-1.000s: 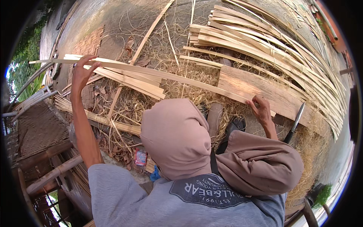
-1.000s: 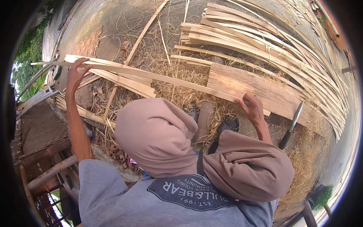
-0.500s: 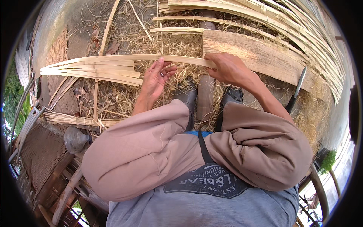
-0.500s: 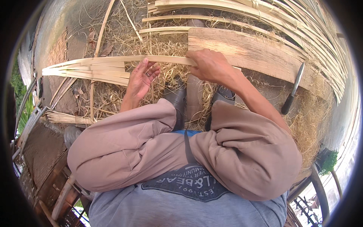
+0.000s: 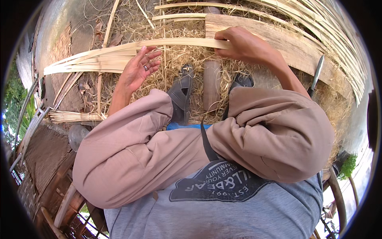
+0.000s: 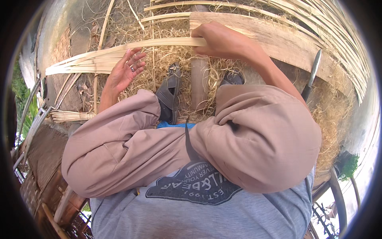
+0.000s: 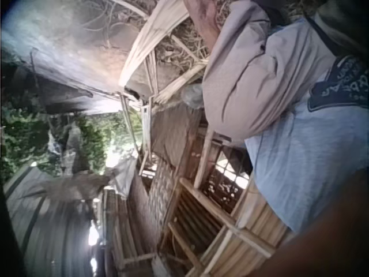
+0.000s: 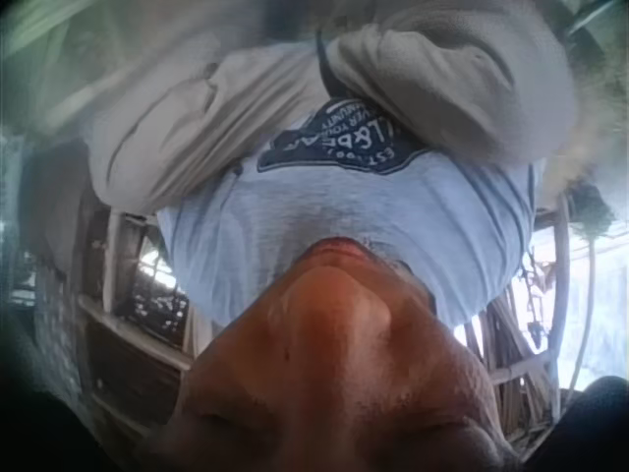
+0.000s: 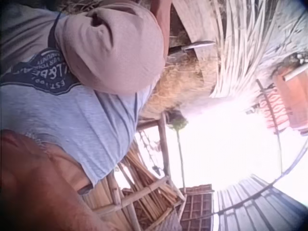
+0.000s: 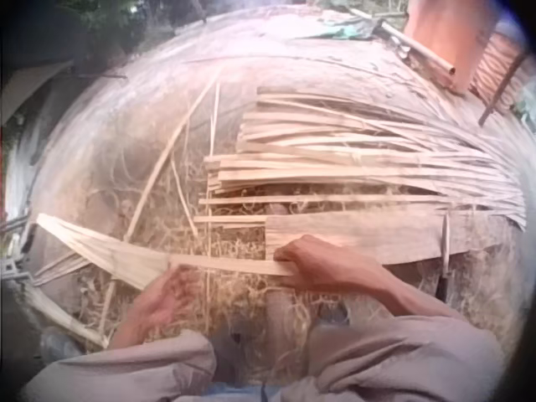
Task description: The person uses a knife to split long bamboo strips into thinner slats on a wooden board. The person repeatedly shaves and splits the bamboo, stacking the finished slats nearby.
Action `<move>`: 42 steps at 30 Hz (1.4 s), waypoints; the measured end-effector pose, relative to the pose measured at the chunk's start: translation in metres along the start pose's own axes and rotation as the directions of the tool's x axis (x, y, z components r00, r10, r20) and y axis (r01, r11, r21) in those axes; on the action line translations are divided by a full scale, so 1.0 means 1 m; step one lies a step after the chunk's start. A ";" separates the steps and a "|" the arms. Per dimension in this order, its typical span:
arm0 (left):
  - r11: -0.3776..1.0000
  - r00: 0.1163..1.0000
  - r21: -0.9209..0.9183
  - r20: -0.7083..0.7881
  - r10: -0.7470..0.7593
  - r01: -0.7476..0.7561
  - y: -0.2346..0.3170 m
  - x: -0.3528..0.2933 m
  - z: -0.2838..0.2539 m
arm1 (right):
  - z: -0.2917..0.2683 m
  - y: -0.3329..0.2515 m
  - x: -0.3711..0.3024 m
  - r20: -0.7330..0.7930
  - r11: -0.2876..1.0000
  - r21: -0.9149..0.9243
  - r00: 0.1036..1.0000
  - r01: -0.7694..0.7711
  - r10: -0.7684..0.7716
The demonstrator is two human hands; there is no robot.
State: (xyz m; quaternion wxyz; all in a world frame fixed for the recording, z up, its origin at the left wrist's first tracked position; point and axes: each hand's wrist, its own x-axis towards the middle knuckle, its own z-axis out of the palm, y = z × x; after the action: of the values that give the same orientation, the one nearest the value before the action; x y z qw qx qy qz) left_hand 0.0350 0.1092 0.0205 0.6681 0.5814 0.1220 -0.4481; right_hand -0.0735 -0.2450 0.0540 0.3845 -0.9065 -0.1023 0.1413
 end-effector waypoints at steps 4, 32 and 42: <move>0.973 0.984 0.218 0.142 -0.110 0.078 0.040 -0.006 0.011 | -0.023 -0.021 -0.012 0.017 0.999 0.014 0.999 -0.038 0.038; 0.969 0.984 -0.177 -0.084 0.158 -0.170 0.022 0.010 -0.055 | 0.006 0.012 -0.058 0.046 0.946 0.301 0.993 -0.120 0.112; 0.879 0.952 -0.366 -0.155 0.265 -0.305 0.013 -0.001 -0.075 | -0.074 0.120 -0.136 -0.223 0.876 0.340 0.875 -0.343 0.430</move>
State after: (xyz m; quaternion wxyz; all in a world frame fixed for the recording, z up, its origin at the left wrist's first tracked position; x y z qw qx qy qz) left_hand 0.0707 0.1751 0.0082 0.8209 0.4719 0.1542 -0.2824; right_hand -0.1675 -0.4169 0.0403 0.4873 -0.8528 0.1623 0.0944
